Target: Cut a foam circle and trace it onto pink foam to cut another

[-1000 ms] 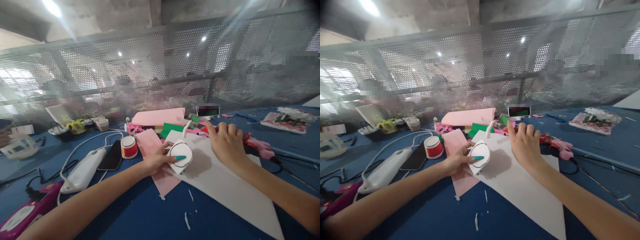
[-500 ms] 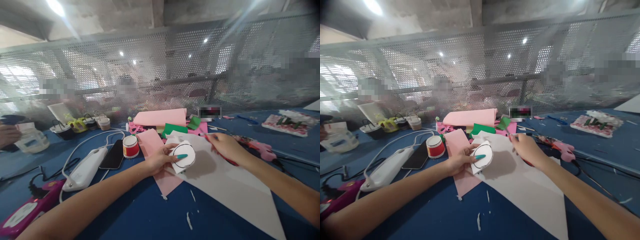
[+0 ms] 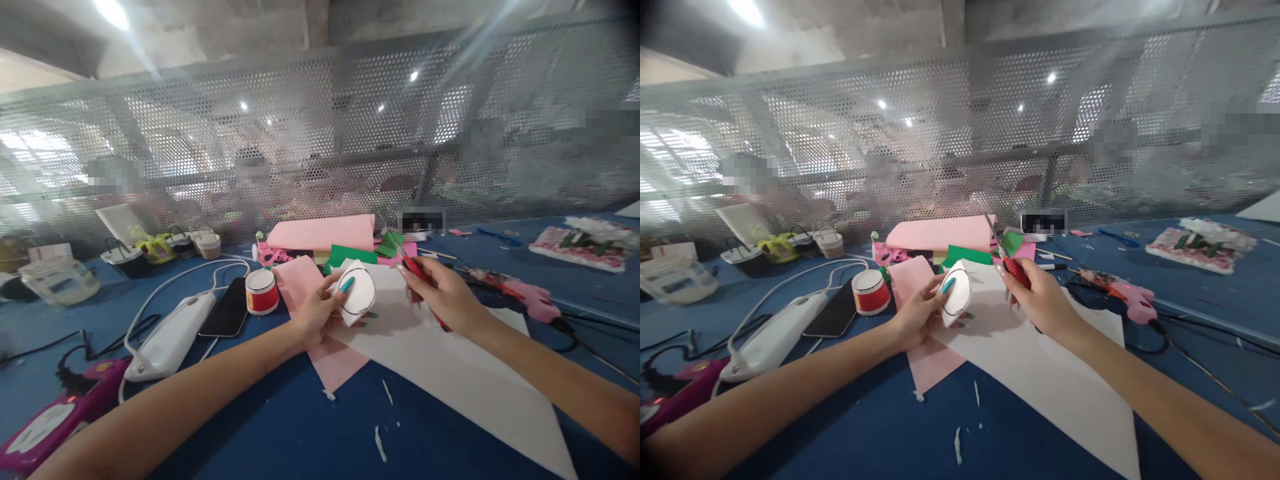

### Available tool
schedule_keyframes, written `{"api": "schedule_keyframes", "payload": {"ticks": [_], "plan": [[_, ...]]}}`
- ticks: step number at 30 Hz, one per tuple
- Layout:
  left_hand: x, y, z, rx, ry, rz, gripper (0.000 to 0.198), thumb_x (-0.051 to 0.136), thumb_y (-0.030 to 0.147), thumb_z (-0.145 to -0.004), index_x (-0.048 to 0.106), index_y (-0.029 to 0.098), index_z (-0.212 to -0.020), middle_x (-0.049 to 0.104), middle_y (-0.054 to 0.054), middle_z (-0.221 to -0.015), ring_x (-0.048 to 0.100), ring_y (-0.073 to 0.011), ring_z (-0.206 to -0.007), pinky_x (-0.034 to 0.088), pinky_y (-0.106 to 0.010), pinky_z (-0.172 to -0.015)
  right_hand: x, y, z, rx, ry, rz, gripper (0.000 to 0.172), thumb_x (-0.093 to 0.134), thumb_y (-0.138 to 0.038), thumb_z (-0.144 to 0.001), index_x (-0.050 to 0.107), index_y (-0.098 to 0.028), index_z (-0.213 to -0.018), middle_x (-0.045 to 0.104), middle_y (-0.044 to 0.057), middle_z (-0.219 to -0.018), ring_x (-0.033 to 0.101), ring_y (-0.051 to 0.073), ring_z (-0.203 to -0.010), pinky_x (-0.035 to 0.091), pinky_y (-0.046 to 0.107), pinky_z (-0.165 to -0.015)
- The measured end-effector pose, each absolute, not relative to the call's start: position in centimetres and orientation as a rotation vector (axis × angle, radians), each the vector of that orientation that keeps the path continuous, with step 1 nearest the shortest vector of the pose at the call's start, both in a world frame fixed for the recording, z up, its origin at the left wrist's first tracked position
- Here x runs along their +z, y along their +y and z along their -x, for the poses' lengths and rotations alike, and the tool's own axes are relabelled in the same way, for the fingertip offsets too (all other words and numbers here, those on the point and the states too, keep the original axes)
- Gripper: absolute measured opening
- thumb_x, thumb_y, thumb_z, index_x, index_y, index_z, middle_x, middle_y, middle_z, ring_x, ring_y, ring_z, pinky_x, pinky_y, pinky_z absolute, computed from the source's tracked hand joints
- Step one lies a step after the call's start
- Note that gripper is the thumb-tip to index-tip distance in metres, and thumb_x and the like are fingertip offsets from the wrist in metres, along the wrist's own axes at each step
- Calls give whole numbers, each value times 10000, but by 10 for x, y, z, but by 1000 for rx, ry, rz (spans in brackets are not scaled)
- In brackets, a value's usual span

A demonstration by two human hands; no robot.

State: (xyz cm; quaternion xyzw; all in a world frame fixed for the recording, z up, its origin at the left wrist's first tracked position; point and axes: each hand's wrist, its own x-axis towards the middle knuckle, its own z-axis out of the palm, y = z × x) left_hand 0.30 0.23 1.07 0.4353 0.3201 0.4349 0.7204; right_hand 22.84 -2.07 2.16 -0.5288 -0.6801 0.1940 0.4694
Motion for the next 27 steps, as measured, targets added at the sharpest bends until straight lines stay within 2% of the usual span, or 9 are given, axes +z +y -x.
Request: {"api": "schedule_keyframes", "payload": {"ticks": [2,4,6,8,10,14,17,27], "plan": [[11,1,-4,965,685,-976,515,774,210,-661,554,223,-1127,650,-37,-908,671,-190,-690,573,-313,-550,22,-20,-230,239,-1772,1247,330,404,-473,-919,530,-184,-1016,650,70,-798,631,217,-725,492,351,-678],[11,0,-6,981,660,-971,509,815,165,-589,591,193,-1045,652,-31,-925,663,-170,-700,573,-298,-580,21,-21,-231,-20,-1875,1219,312,394,-404,-930,498,-182,-1124,651,133,-1005,626,269,-912,478,408,-788],[11,0,-6,981,647,-965,503,831,124,-539,615,168,-991,651,-26,-912,655,-155,-706,568,-285,-604,19,-23,-230,-143,-1948,1204,321,381,-355,-935,454,-186,-1198,622,153,-1106,605,285,-994,467,420,-817],[11,1,-6,971,645,-965,496,838,105,-509,629,157,-956,648,-20,-903,649,-150,-705,568,-292,-620,18,-26,-229,-92,-1990,1206,304,374,-348,-938,436,-196,-1194,635,128,-1050,618,257,-929,475,376,-760],[10,1,-5,977,630,-968,489,846,109,-492,634,164,-929,648,-13,-911,646,-150,-708,567,-297,-624,20,-31,-228,-2,-1995,1217,261,421,-392,-920,452,-208,-1103,641,72,-888,611,210,-761,461,318,-660],[6,2,-5,1004,551,-979,512,846,117,-504,632,196,-962,660,-8,-904,647,-145,-739,549,-269,-656,23,-35,-228,5,-2038,1192,268,517,-485,-864,440,-230,-828,485,-35,-599,449,129,-510,355,253,-517],[3,3,-4,997,545,-982,559,832,122,-540,620,208,-1050,669,-23,-911,651,-148,-776,530,-266,-705,20,-33,-229,-94,-2120,1125,297,439,-476,-909,417,-228,-746,454,-27,-595,414,127,-516,317,255,-514],[0,4,-1,904,471,-1044,625,839,160,-546,588,225,-1114,665,-26,-929,644,-138,-762,514,-239,-669,16,-28,-230,-164,-2275,1081,282,367,-438,-949,442,-211,-800,531,26,-686,470,169,-625,351,284,-570]]}}
